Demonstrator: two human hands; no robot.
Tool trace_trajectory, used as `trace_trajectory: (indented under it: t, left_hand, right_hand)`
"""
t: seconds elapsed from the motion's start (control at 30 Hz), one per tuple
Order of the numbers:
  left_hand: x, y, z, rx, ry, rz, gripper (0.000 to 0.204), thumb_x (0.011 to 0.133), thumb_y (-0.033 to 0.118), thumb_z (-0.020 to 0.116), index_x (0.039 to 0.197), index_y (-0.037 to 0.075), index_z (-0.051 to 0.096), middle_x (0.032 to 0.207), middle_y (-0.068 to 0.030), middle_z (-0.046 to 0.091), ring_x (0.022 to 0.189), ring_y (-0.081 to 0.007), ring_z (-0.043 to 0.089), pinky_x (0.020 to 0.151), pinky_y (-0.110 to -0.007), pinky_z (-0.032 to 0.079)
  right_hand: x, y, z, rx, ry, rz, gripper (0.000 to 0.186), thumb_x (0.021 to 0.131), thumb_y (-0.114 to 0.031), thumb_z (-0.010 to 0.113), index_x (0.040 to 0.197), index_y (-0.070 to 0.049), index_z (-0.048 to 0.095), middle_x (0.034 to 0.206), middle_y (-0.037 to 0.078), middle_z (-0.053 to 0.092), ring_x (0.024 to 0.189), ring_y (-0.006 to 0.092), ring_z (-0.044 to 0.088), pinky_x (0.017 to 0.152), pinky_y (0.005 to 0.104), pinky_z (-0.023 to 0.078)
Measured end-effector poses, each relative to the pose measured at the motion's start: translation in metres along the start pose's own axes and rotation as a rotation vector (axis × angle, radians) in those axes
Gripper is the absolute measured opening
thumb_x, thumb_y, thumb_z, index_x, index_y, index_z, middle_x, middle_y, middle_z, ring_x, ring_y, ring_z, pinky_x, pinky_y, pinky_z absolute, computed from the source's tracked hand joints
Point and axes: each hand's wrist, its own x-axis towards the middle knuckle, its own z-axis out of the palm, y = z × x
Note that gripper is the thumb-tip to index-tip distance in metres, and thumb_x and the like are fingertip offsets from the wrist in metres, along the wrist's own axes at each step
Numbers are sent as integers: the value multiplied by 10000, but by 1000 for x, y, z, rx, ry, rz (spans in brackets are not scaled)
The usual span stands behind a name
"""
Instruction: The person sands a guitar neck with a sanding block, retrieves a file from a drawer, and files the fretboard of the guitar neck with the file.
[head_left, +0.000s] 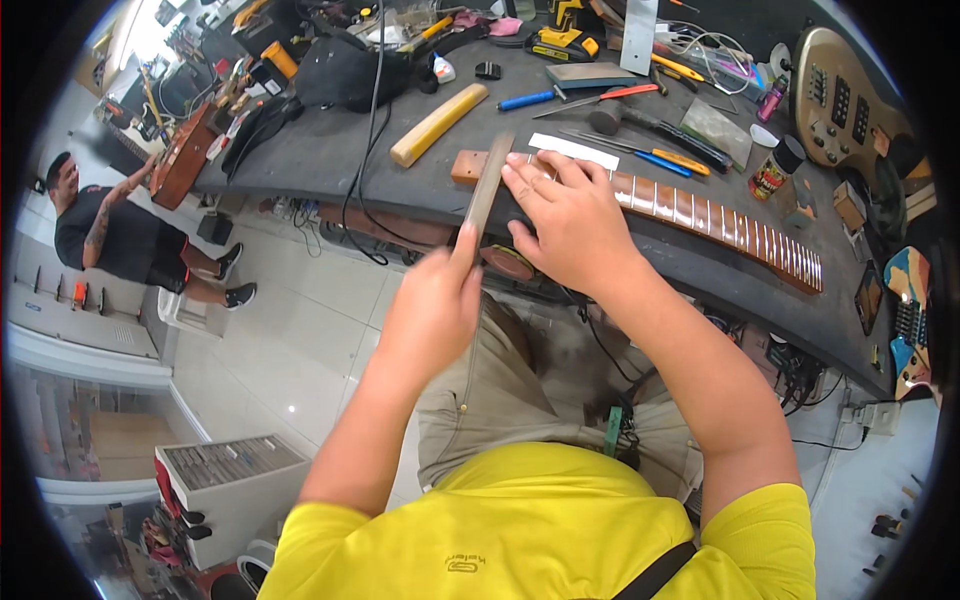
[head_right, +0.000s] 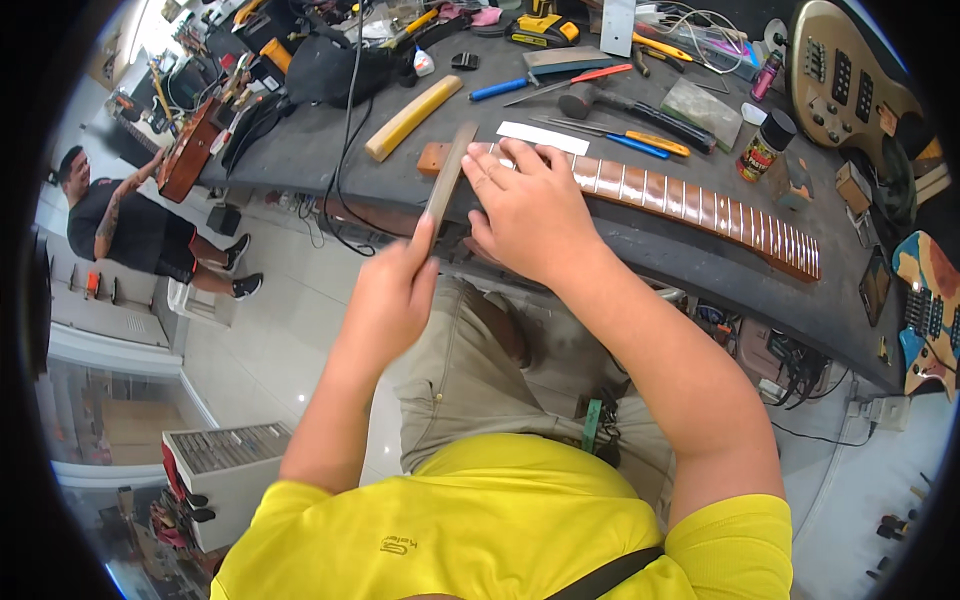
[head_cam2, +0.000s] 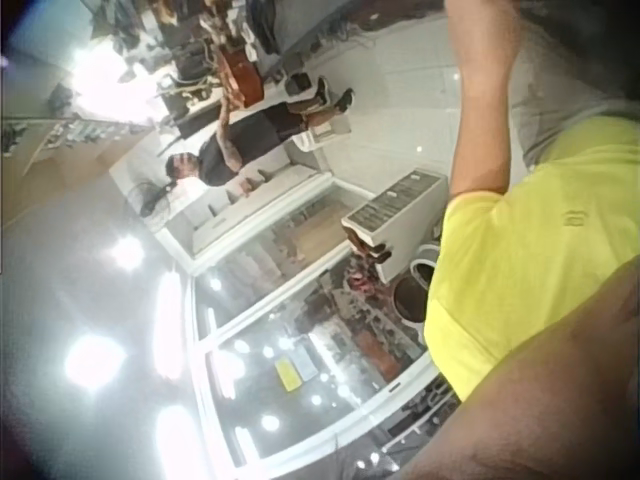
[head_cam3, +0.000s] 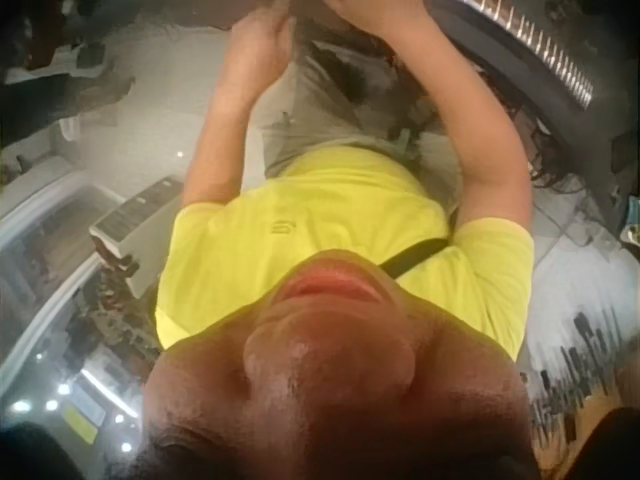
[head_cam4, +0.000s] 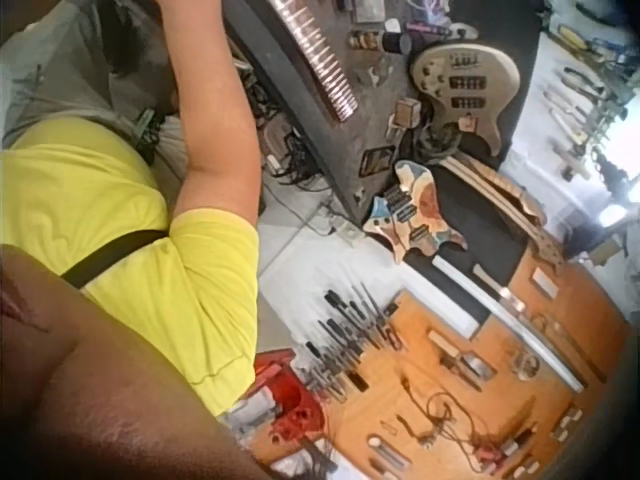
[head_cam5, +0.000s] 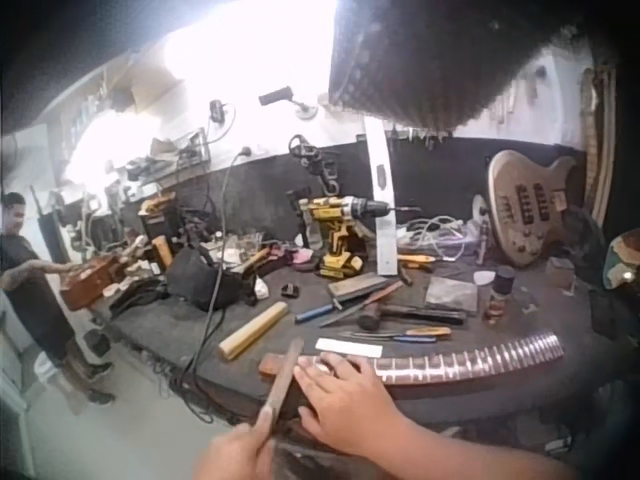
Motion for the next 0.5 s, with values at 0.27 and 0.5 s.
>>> trace_trajectory:
  t: [0.27,0.5]
  left_hand:
    - [-6,-4,-3,-30,-4,29,501,1032,22,709,1529,0,647,870,-265,681,807,-467,679,755,-505,551]
    - [49,-7,-6,-8,-46,-10,510,1042,59,705,1540,-13,624,870,-271,690,794,-479,693,744,-531,556]
  right_hand:
    - [-7,9,2,17,-40,18,647,875,-278,841,1470,-59,714,1541,60,707,1414,322,618,1161,504,458]
    - [4,-1,3,31,3,-1,605,864,-286,830,1409,-36,750,1508,70,725,1404,313,614,1178,509,457]
